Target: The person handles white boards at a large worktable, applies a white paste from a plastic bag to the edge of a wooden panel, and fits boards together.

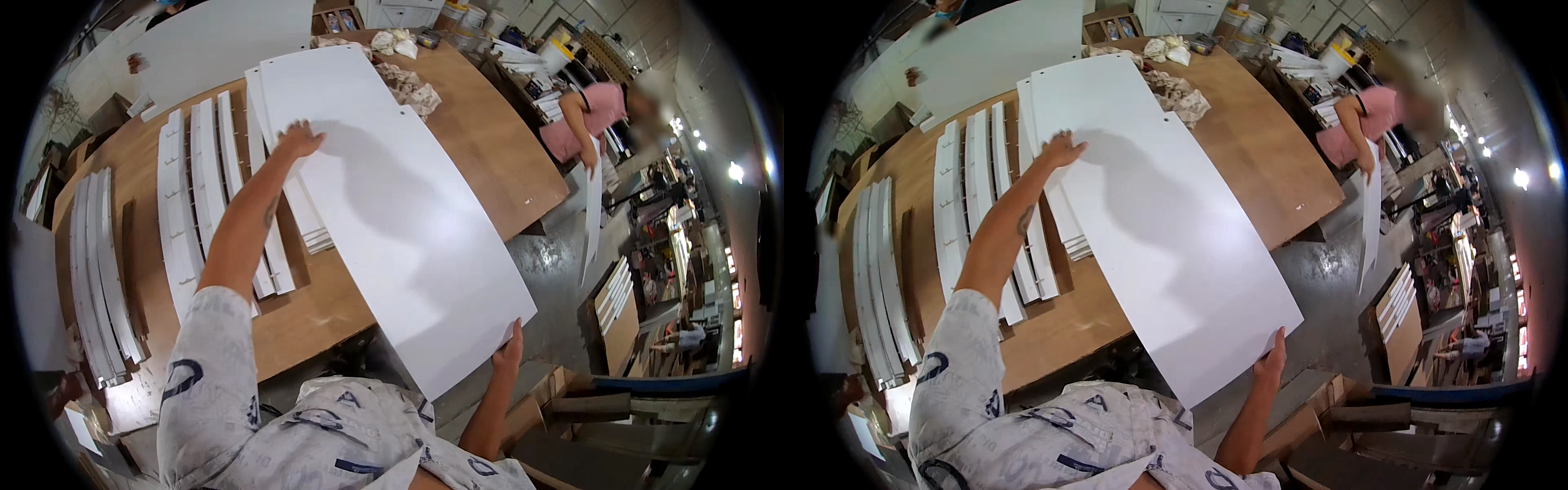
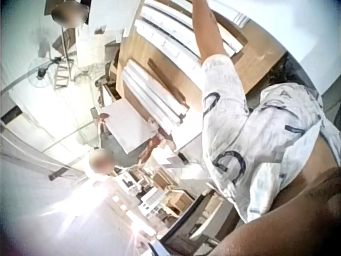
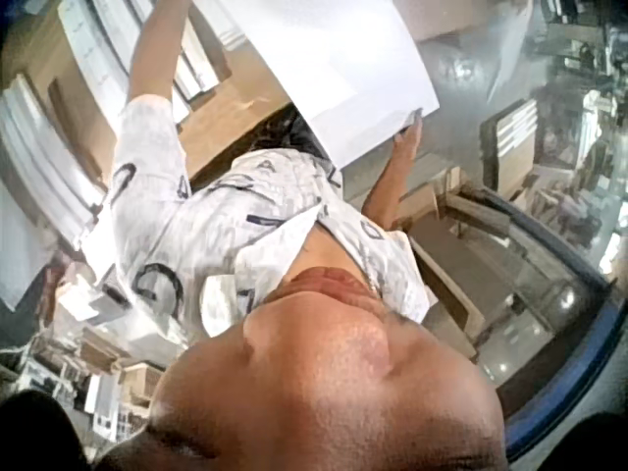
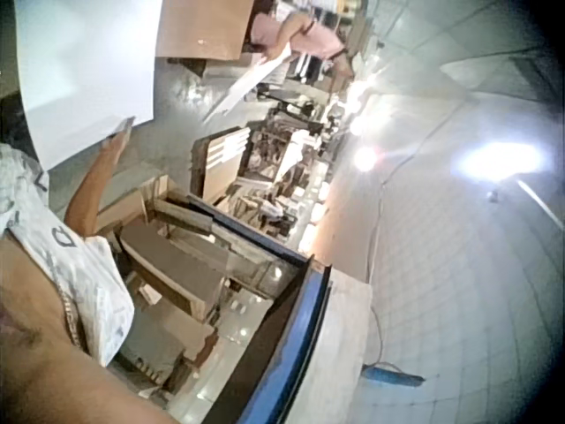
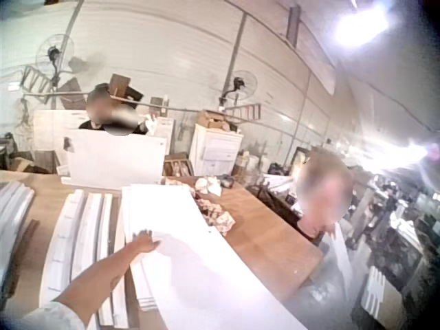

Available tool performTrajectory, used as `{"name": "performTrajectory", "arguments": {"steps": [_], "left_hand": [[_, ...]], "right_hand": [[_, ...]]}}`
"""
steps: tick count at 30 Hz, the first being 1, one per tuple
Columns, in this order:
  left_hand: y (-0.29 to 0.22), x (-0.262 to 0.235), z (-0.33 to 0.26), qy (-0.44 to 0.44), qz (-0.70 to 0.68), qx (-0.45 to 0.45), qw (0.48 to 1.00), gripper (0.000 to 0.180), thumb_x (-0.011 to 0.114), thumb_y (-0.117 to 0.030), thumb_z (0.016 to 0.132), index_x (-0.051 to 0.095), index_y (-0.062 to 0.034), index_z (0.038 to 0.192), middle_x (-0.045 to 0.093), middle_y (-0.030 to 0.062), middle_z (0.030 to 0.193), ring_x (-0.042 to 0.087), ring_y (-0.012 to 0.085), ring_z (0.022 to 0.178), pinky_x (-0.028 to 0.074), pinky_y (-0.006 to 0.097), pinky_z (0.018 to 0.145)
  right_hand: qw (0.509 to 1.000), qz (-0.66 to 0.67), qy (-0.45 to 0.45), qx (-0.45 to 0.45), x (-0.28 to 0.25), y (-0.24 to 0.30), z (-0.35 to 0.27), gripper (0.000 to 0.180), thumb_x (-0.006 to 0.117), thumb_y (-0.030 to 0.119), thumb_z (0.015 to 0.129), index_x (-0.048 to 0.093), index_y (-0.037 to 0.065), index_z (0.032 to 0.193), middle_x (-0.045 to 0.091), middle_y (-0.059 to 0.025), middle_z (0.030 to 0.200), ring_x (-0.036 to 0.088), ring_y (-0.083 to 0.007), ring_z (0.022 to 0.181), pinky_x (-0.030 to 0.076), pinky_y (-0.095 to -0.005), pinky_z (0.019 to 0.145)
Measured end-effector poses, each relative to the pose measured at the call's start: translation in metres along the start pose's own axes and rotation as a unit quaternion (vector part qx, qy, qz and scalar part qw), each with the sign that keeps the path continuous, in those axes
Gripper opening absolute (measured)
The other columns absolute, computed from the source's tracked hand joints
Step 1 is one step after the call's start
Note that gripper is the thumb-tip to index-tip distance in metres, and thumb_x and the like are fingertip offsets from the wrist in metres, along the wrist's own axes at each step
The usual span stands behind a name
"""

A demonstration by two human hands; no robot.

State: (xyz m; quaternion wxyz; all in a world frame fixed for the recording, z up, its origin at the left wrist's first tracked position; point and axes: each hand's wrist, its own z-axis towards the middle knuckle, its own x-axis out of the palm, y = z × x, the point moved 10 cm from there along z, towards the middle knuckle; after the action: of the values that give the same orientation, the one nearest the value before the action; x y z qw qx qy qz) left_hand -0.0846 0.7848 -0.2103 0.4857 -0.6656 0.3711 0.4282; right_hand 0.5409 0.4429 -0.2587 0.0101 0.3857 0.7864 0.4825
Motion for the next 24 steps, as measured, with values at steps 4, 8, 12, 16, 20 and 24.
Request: {"name": "performTrajectory", "arguments": {"steps": [4, 8, 12, 16, 20, 24], "left_hand": [[-0.012, 0.021, 0.0, -0.018, 0.087, -0.017, 0.996, 0.067, 0.047, -0.058, 0.085, 0.053, -0.0044, 0.123, 0.042, 0.0138, 0.137, 0.041, 0.0361, 0.124, 0.031, 0.052, 0.101], [-0.02, -0.015, -0.023, -0.067, 0.028, -0.003, 0.997, 0.064, 0.048, -0.061, 0.082, 0.064, -0.0018, 0.103, 0.054, 0.0167, 0.12, 0.048, 0.0341, 0.113, 0.037, 0.049, 0.093], [0.009, -0.053, -0.051, -0.017, -0.063, -0.033, 0.997, 0.063, 0.048, -0.062, 0.081, 0.068, -0.0027, 0.087, 0.065, 0.0151, 0.08, 0.061, 0.0269, 0.087, 0.046, 0.04, 0.078], [0.063, -0.077, -0.141, -0.056, -0.18, -0.081, 0.979, 0.065, 0.047, -0.066, 0.08, 0.066, -0.0041, 0.07, 0.061, 0.0103, 0.059, 0.062, 0.0216, 0.062, 0.049, 0.034, 0.063], [0.142, -0.115, -0.28, -0.22, -0.361, -0.218, 0.88, 0.074, 0.05, -0.07, 0.078, 0.066, 0.0013, 0.087, 0.063, 0.0101, 0.078, 0.059, 0.0212, 0.079, 0.045, 0.034, 0.076], [0.212, -0.127, -0.412, -0.353, -0.415, -0.346, 0.764, 0.09, 0.041, -0.075, 0.08, 0.053, 0.0033, 0.122, 0.056, 0.0179, 0.116, 0.049, 0.0272, 0.11, 0.036, 0.035, 0.096]], "right_hand": [[0.996, -0.046, -0.049, -0.053, -0.025, 0.001, 0.024, 0.055, 0.052, 0.038, 0.093, 0.041, 0.001, 0.131, 0.049, -0.0116, 0.127, 0.05, -0.0275, 0.113, 0.042, -0.0408, 0.095], [0.993, -0.058, -0.077, -0.061, -0.029, 0.0, 0.038, 0.058, 0.049, 0.039, 0.093, 0.037, 0.0, 0.134, 0.044, -0.0122, 0.134, 0.045, -0.028, 0.119, 0.036, -0.0397, 0.101], [0.999, -0.012, -0.001, -0.036, -0.022, 0.01, 0.033, 0.061, 0.045, 0.043, 0.094, 0.035, 0.002, 0.137, 0.04, -0.0112, 0.137, 0.041, -0.0272, 0.122, 0.031, -0.0391, 0.104], [0.989, -0.087, 0.017, -0.116, -0.008, 0.042, 0.012, 0.061, 0.036, 0.046, 0.096, 0.036, 0.001, 0.137, 0.041, -0.0106, 0.137, 0.041, -0.0256, 0.121, 0.031, -0.0372, 0.103], [0.892, -0.301, 0.077, -0.327, 0.041, 0.093, 0.01, 0.063, 0.033, 0.048, 0.097, 0.035, -0.002, 0.137, 0.04, -0.0106, 0.138, 0.04, -0.0247, 0.122, 0.031, -0.0357, 0.102], [0.942, -0.121, 0.158, -0.271, 0.152, 0.116, -0.026, 0.064, 0.036, 0.045, 0.098, 0.031, -0.005, 0.138, 0.038, -0.0139, 0.14, 0.037, -0.0257, 0.125, 0.026, -0.0369, 0.106]]}}
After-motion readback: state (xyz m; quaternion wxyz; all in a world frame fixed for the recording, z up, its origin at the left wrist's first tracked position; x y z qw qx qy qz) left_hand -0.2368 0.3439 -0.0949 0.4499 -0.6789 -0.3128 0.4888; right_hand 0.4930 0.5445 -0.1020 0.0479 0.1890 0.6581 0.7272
